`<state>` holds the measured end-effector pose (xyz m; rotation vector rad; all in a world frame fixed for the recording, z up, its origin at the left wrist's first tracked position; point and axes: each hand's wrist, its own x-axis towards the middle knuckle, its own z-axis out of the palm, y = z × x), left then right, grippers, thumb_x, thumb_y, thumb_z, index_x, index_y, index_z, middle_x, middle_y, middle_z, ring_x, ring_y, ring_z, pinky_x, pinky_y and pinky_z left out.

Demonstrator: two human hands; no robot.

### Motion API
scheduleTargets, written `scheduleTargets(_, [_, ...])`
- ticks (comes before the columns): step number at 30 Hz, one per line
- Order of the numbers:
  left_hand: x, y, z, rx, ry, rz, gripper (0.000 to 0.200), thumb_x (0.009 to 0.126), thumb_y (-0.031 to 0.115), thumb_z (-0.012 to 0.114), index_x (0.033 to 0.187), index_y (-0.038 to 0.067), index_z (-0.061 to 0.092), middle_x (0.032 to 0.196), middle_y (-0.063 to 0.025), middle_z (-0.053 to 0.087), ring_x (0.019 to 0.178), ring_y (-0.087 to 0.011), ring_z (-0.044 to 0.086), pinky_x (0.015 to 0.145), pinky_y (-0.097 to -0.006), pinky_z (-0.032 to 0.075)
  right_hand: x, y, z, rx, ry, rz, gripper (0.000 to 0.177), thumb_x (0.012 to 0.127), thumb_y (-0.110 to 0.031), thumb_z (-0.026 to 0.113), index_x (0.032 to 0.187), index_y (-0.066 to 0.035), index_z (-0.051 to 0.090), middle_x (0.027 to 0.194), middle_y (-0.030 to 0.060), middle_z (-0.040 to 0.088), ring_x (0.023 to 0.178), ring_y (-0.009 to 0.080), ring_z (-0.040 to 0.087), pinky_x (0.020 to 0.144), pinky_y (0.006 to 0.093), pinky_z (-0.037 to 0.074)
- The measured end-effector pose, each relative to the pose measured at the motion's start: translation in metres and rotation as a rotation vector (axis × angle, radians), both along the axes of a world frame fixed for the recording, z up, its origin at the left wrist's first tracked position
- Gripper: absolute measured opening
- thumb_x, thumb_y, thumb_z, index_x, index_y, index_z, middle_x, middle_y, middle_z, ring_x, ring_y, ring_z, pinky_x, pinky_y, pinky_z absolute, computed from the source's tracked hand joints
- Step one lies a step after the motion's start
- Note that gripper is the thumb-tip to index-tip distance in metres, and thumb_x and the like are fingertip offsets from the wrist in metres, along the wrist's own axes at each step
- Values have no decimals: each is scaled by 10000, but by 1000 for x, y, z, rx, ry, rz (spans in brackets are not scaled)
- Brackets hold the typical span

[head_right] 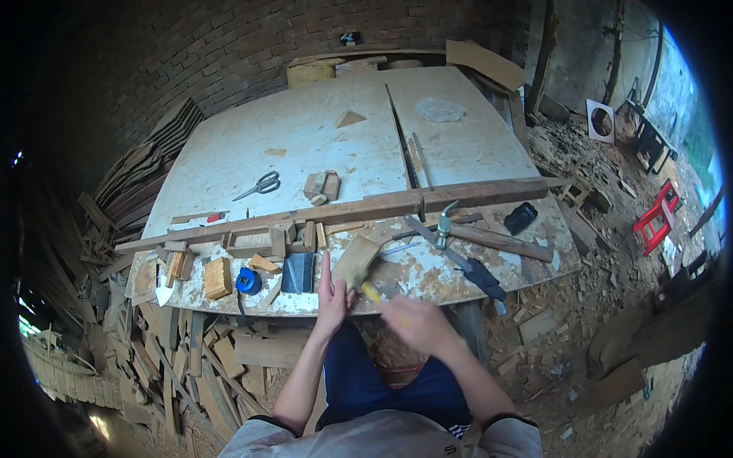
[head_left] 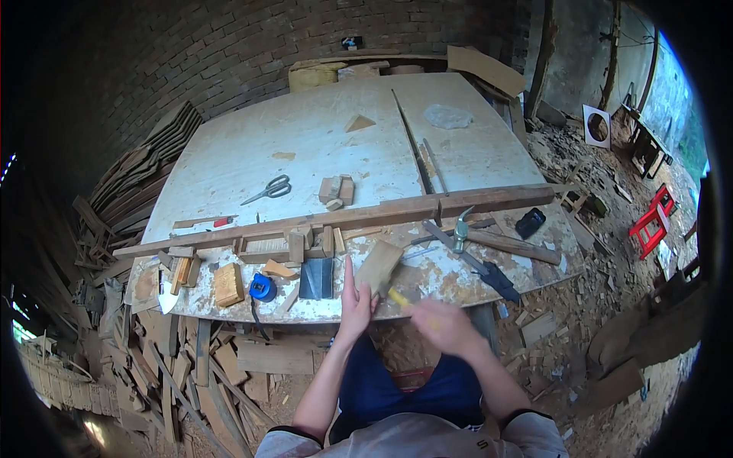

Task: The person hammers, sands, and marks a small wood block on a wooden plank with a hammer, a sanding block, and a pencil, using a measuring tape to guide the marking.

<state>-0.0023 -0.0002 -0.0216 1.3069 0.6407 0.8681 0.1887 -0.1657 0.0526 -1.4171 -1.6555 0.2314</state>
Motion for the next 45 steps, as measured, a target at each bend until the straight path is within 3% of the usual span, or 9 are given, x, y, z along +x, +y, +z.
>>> scheduleTargets(13, [13,-5,3,232,92,41,770,1180,86,442,1820,111,13,1013,-26,640,686,-57,488,615,-236,448,-7,-4,4,-87,-147,-91,221,1045,-130,707,1246,-75,780,1005,133,729,842,335,766,715,443,614])
scheduleTargets(16, [2,-3,9,-6,65,4,768,1173,82,445,1819,93,31,1072,-52,661,736,-62,511,643,-245,455,-4,-4,-2,-12,-40,-10,236,1043,-130,714,1262,-88,793,1008,128,734,837,313,768,693,434,615])
scheduleTargets(18, [9,-2,-1,200,131,46,760,1166,70,438,1815,78,43,1024,-43,661,723,-66,507,639,-242,449,8,6,2,-15,36,-146,213,1033,-140,732,1227,-98,809,991,116,724,829,284,771,679,414,616])
scheduleTargets(21, [8,-13,3,328,205,102,746,1166,69,434,1809,50,56,1040,-61,674,749,-81,528,678,-246,468,-10,-4,0,-6,-383,-89,213,1037,-151,735,1231,-95,804,968,106,711,814,275,767,683,412,619])
scheduleTargets(26, [9,-13,15,234,141,92,734,1166,100,450,1801,14,90,1202,-131,697,893,-122,599,834,-275,522,7,7,0,80,-117,-116,252,1025,-179,743,1258,-96,789,915,64,673,702,245,729,598,368,600])
scheduleTargets(28, [13,-15,7,394,161,121,734,1167,98,448,1802,17,88,1201,-129,696,887,-117,596,823,-271,519,-6,0,-1,69,-315,-103,235,1030,-173,733,1245,-100,794,918,65,677,709,245,728,591,367,598])
scheduleTargets(37, [10,-15,6,416,219,102,735,1165,81,428,1803,19,68,1040,-80,675,782,-94,518,723,-253,480,-14,0,-12,115,-422,-102,209,1029,-161,733,1217,-97,798,921,75,686,715,244,725,580,381,591])
scheduleTargets(41, [1,-9,7,158,193,59,729,1172,104,428,1805,32,73,1030,-95,677,778,-126,528,735,-279,492,-3,2,-22,174,-310,65,249,1006,-135,739,1244,-101,802,917,78,682,711,241,714,649,398,608])
scheduleTargets(45, [10,-14,-2,436,196,82,721,1194,113,419,1824,121,68,825,52,535,664,-26,439,576,-229,398,-18,-4,-9,46,-327,-140,203,996,-127,746,1190,-96,798,916,86,680,759,272,725,636,416,602])
